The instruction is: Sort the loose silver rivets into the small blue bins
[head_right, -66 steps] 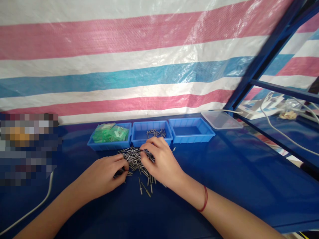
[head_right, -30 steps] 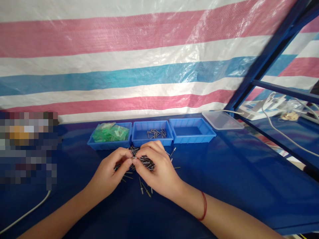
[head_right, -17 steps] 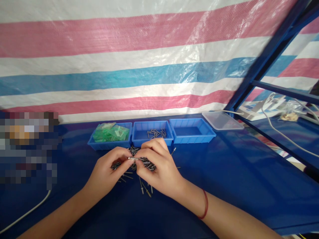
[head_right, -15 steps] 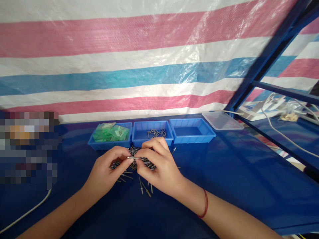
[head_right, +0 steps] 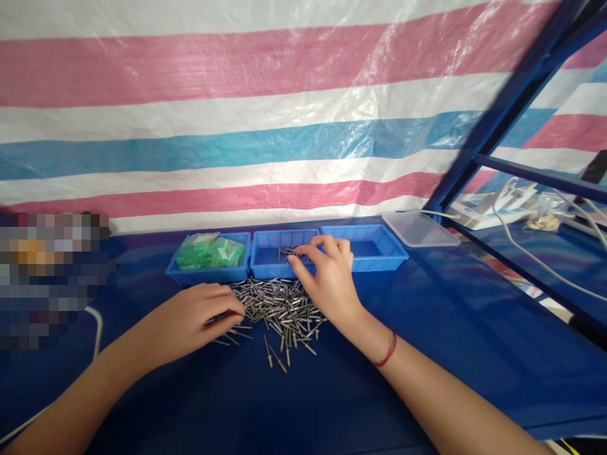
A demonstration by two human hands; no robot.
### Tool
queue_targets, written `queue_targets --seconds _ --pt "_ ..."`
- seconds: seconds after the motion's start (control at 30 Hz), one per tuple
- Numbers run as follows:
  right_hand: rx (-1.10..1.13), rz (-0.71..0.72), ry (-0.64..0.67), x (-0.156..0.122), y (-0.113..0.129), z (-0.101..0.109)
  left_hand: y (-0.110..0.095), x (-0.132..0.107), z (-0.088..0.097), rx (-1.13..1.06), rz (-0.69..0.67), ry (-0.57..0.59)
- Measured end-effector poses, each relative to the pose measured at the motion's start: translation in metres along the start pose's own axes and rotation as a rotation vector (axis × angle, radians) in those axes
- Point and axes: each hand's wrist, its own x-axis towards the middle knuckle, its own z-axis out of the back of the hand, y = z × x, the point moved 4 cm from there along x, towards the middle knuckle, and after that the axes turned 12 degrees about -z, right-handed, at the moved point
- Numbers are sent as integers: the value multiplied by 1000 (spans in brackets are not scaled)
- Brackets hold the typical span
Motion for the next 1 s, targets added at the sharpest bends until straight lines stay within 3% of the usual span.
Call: queue_targets --seconds 0.1,0.37,0.5,0.63,0.87,1.0 --pt "20 20 30 -3 7 2 6 -1 -11 32 10 104" --pt "113 115 92 -18 33 7 1 3 -22 112 36 142" --pt "179 202 219 -25 42 3 -2 5 -20 67 57 58" --pt "249 286 324 -32 52 3 -6 7 -16 -84 96 -101" --pt "371 243 320 -32 56 8 -4 8 -20 -238 223 -243" --pt "401 202 307 -31 53 7 -1 8 -20 -234 190 -242"
